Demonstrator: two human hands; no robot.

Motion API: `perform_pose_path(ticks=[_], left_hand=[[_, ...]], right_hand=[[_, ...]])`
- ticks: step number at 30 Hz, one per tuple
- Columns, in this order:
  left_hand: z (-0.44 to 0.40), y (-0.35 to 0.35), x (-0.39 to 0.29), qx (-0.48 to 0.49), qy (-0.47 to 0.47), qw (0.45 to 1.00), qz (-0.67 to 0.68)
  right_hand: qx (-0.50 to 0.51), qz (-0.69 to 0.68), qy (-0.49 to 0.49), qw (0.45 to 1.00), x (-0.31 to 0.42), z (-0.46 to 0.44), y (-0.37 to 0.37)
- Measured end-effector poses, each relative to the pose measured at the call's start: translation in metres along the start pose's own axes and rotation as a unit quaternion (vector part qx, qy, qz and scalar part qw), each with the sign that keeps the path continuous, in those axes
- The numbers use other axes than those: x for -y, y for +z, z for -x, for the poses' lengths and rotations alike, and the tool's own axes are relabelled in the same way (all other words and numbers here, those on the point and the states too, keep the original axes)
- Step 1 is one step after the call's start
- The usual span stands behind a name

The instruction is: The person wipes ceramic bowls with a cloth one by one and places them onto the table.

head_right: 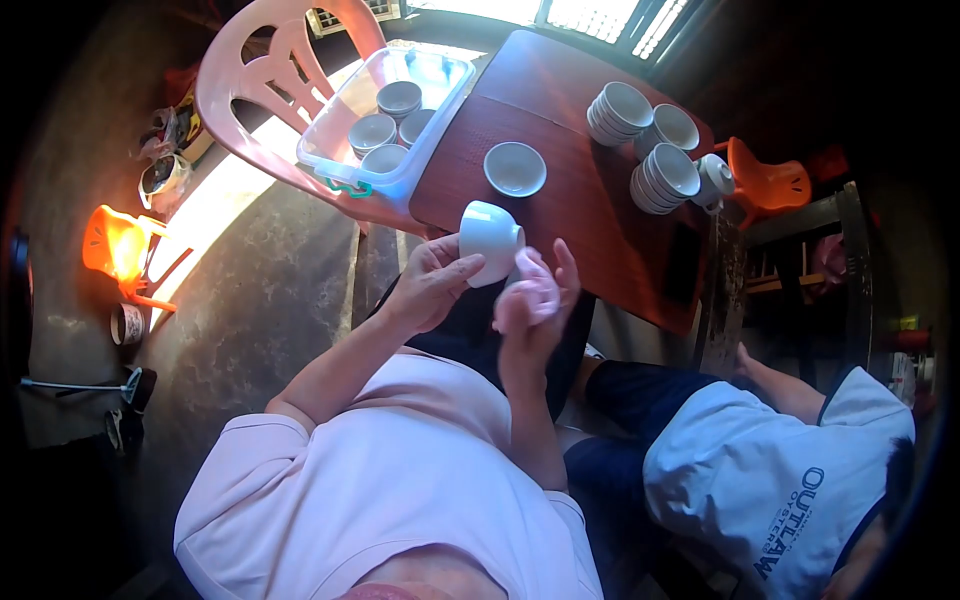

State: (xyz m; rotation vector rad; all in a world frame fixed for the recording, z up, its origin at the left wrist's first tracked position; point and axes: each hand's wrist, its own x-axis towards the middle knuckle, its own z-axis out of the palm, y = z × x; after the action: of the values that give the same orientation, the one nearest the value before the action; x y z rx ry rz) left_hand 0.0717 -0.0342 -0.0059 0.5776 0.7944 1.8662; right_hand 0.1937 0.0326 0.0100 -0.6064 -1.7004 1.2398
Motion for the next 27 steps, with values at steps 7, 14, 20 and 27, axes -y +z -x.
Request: perform_pose_path(ticks=[7,14,20,27], left_hand=[[0.018,-0.01,-0.011,0.203,-0.176,0.93,-0.252],[0.015,0.004,-0.005,0.18,-0.04,0.941,-0.285],[-0.012,-0.007,-0.075,0.075,0.199,0.836,-0.507],[-0.104,-0.104,-0.16,-0.098,0.066,0.669,-0.733]], right_hand=[[0.276,-0.122,0.086,0.95,-0.034,-0.035,-0.019],[0.07,-0.694,0.364,0.617,-0.069,0.008,0.009],[0.095,-0.594,0.449,0.661,-0.057,-0.008,-0.014],[0.079,-0.502,0.494,0.706,-0.126,0.006,-0.066]])
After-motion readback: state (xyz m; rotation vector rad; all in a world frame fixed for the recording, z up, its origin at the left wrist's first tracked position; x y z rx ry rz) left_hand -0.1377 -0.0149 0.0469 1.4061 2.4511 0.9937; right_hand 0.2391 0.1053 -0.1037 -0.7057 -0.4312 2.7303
